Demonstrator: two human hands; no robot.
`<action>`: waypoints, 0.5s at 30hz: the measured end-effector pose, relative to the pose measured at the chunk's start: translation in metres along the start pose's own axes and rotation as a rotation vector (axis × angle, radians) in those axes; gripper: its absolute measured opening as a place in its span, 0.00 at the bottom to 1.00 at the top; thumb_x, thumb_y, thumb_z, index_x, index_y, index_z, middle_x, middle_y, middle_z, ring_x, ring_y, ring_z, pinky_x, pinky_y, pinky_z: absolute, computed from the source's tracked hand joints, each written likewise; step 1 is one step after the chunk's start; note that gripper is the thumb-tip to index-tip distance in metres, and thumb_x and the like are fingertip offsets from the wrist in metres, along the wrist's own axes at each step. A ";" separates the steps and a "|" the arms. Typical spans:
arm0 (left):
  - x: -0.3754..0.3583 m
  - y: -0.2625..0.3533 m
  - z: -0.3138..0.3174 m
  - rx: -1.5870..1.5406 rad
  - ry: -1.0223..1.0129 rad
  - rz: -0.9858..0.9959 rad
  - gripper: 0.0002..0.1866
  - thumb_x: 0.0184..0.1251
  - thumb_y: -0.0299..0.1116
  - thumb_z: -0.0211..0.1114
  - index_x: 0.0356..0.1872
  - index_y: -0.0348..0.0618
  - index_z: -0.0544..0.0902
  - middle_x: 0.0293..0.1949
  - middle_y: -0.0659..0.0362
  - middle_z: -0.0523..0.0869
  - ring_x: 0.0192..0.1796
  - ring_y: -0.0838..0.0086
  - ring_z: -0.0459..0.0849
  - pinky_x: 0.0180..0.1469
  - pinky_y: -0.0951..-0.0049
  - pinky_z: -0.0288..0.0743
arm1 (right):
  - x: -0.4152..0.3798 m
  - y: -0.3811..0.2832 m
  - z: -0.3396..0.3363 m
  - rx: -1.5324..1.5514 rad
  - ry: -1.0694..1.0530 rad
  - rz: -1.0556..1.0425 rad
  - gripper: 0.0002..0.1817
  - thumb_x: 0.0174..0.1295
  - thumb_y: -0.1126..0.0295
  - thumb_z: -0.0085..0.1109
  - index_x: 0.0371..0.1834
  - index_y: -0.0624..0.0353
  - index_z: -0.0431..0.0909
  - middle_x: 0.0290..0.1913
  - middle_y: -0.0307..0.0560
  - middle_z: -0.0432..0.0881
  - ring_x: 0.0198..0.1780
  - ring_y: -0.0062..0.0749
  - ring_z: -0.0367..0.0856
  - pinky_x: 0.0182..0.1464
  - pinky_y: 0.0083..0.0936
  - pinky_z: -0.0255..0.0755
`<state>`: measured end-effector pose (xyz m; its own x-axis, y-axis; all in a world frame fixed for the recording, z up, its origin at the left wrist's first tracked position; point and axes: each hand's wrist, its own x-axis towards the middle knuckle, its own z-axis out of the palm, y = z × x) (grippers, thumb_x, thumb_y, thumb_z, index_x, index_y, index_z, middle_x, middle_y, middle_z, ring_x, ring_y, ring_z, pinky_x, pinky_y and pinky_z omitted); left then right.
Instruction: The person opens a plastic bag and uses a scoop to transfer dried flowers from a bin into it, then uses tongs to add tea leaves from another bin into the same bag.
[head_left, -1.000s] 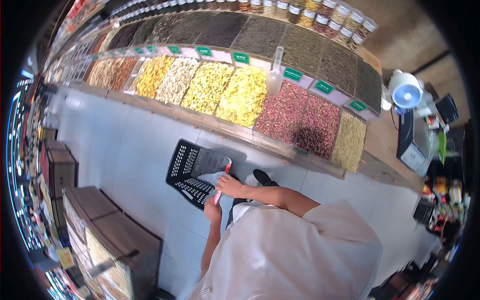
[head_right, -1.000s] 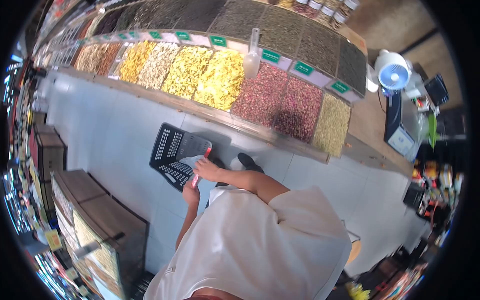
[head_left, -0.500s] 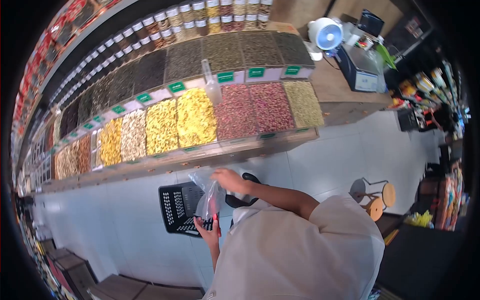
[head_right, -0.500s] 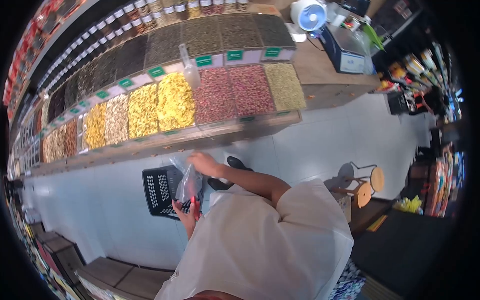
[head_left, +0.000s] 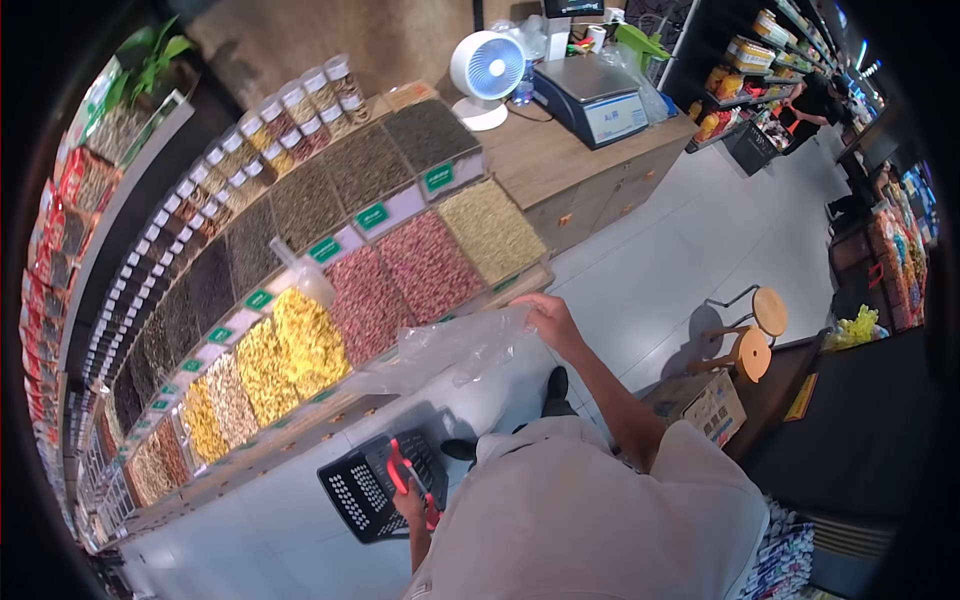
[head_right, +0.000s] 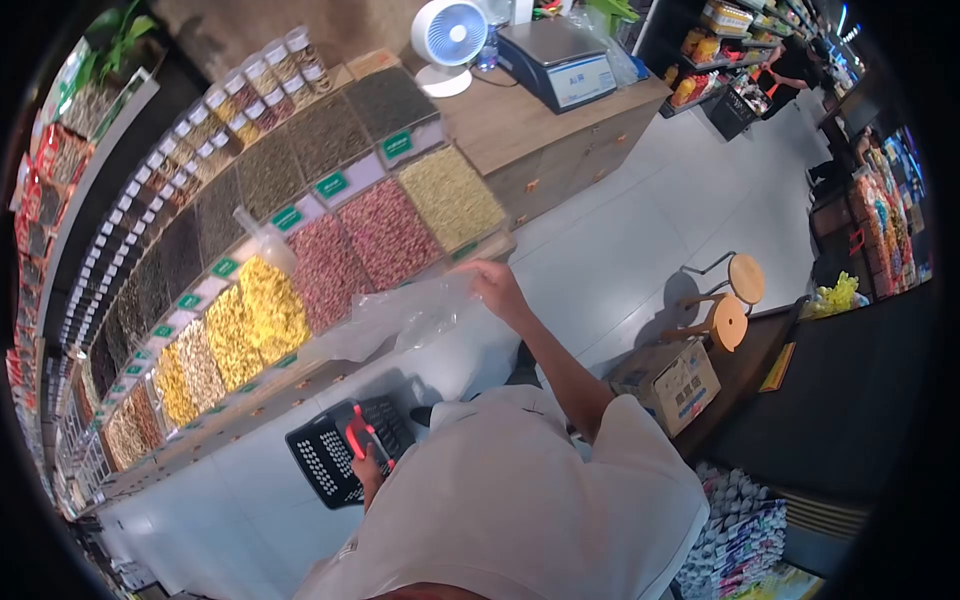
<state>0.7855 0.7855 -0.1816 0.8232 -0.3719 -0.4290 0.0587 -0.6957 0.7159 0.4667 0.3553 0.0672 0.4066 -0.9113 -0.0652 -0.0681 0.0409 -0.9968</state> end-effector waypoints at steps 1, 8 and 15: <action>0.011 -0.014 0.008 0.060 0.035 -0.042 0.17 0.69 0.41 0.74 0.36 0.31 0.88 0.28 0.53 0.90 0.29 0.69 0.82 0.37 0.59 0.76 | 0.002 0.005 -0.024 0.015 0.044 0.015 0.20 0.66 0.81 0.48 0.56 0.66 0.84 0.38 0.43 0.87 0.38 0.22 0.83 0.44 0.21 0.77; -0.011 0.027 0.057 0.138 0.081 -0.125 0.20 0.64 0.43 0.77 0.34 0.30 0.89 0.28 0.54 0.90 0.27 0.67 0.87 0.32 0.62 0.78 | -0.001 0.024 -0.190 0.178 0.261 0.040 0.21 0.64 0.87 0.44 0.52 0.63 0.86 0.38 0.40 0.87 0.36 0.18 0.81 0.41 0.19 0.74; -0.061 0.097 0.129 0.261 0.055 -0.296 0.21 0.64 0.43 0.75 0.32 0.29 0.88 0.24 0.52 0.87 0.20 0.63 0.85 0.25 0.60 0.77 | -0.009 0.051 -0.320 0.080 0.560 0.100 0.25 0.63 0.89 0.41 0.52 0.63 0.87 0.38 0.36 0.85 0.36 0.13 0.77 0.38 0.14 0.67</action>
<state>0.6681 0.6621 -0.1570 0.8218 -0.1032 -0.5603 0.1582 -0.9035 0.3984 0.1678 0.2342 0.0318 -0.1440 -0.9786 -0.1469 -0.0035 0.1489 -0.9888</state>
